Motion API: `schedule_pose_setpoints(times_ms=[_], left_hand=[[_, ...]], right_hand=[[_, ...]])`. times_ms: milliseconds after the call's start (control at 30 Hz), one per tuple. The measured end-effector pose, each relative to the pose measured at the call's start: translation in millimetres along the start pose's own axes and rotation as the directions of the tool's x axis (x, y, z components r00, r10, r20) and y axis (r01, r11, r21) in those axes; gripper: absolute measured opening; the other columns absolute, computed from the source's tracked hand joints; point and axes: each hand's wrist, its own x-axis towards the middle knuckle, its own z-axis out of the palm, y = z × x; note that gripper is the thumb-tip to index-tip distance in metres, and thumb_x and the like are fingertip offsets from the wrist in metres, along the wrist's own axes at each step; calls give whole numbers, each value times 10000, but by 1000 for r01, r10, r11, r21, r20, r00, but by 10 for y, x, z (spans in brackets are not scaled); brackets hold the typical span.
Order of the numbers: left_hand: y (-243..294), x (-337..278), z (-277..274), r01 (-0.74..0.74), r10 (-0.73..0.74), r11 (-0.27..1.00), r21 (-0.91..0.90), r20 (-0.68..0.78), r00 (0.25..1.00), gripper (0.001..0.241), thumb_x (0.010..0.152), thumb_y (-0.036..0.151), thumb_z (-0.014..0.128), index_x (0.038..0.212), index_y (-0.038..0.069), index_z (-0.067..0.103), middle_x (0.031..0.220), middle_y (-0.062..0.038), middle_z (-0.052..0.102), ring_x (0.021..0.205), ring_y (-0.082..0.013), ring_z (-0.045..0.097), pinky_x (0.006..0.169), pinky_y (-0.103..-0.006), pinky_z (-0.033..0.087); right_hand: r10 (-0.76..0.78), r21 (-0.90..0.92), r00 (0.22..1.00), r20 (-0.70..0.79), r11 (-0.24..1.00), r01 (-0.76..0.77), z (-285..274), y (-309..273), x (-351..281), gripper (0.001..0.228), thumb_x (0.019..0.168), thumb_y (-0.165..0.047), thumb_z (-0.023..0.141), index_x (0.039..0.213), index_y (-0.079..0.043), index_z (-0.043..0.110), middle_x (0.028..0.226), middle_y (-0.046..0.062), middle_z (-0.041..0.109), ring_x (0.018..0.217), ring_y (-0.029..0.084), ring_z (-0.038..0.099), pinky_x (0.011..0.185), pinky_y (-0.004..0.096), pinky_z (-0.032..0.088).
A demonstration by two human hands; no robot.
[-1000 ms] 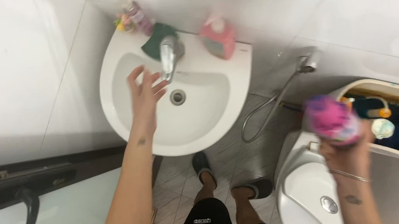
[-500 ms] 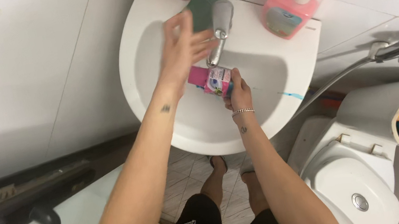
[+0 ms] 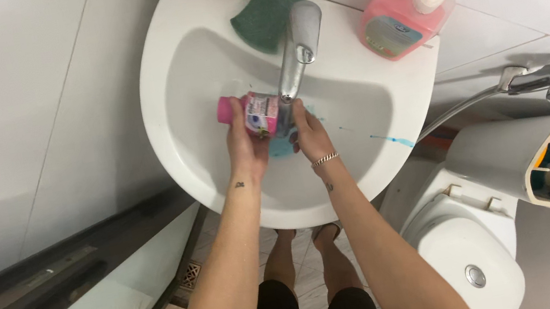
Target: The person opens the toilet tank lid and places a blue cleaning tablet into the water. They then remove a pink cleaning tablet container, rinse it under the sink faucet, and place it back into the tank. Finally, they use a handheld bidet sprayer to rinse the toilet bowl and the surrounding floor area.
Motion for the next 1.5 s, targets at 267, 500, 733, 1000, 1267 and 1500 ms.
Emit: schedule_pose_setpoints(times_ms=[267, 500, 733, 1000, 1267, 1500], left_hand=[[269, 72, -125, 82, -105, 965, -250, -81, 991, 1101, 1026, 822, 867, 1801, 124, 514, 1580, -170, 715, 1428, -341, 748, 1239, -550, 672], [111, 217, -33, 249, -277, 903, -351, -32, 960, 746, 1120, 708, 767, 1651, 201, 631, 1441, -153, 730, 1336, -341, 788, 1166, -529, 721], [-189, 95, 242, 305, -305, 931, -202, 31, 952, 925, 984, 785, 872, 1630, 145, 705, 1534, -176, 767, 1458, -355, 760, 1326, -515, 601], [-316, -54, 133, -197, 32, 784, 589, 280, 960, 792, 970, 526, 1079, 1588, 119, 798, 1630, -231, 794, 1625, -416, 659, 1387, -607, 498], [-149, -70, -76, -441, 131, 577, 688, 455, 881, 870, 807, 332, 1224, 1568, 201, 824, 1584, -120, 847, 1628, -360, 674, 1431, -609, 459], [95, -73, -138, -639, 289, 438, 632, 574, 766, 826, 894, 304, 1173, 1602, 217, 757, 1733, -112, 724, 1717, -406, 584, 1408, -715, 488]], right_hand=[[-191, -97, 980, 65, 976, 196, 200, -463, 110, 699, 1241, -636, 704, 1624, -55, 774, 1208, 118, 888, 935, 185, 869, 823, 412, 726], [-176, 34, 976, 128, 984, 173, -181, -152, 144, 554, 1289, -415, 676, 1638, 5, 772, 1266, 207, 879, 1010, 282, 861, 902, 449, 765], [-141, 80, 985, 102, 988, 133, -641, -212, -197, 736, 1250, -691, 678, 1623, -72, 821, 1352, 219, 884, 1210, 329, 852, 1089, 526, 753], [-110, -146, 945, 308, 976, 161, -696, -375, -407, 1340, 798, -334, 1192, 1866, 28, 468, 1797, 361, 627, 1658, 565, 620, 1392, 673, 568], [-247, -305, 943, 223, 901, 308, -303, -77, 124, 1218, 737, -223, 1180, 1791, -159, 571, 1786, 174, 699, 1689, 457, 608, 1454, 620, 519], [-432, -199, 886, 171, 865, 460, -79, -157, 162, 1254, 747, -67, 1143, 1826, -32, 504, 1798, 256, 633, 1673, 527, 585, 1383, 650, 594]])
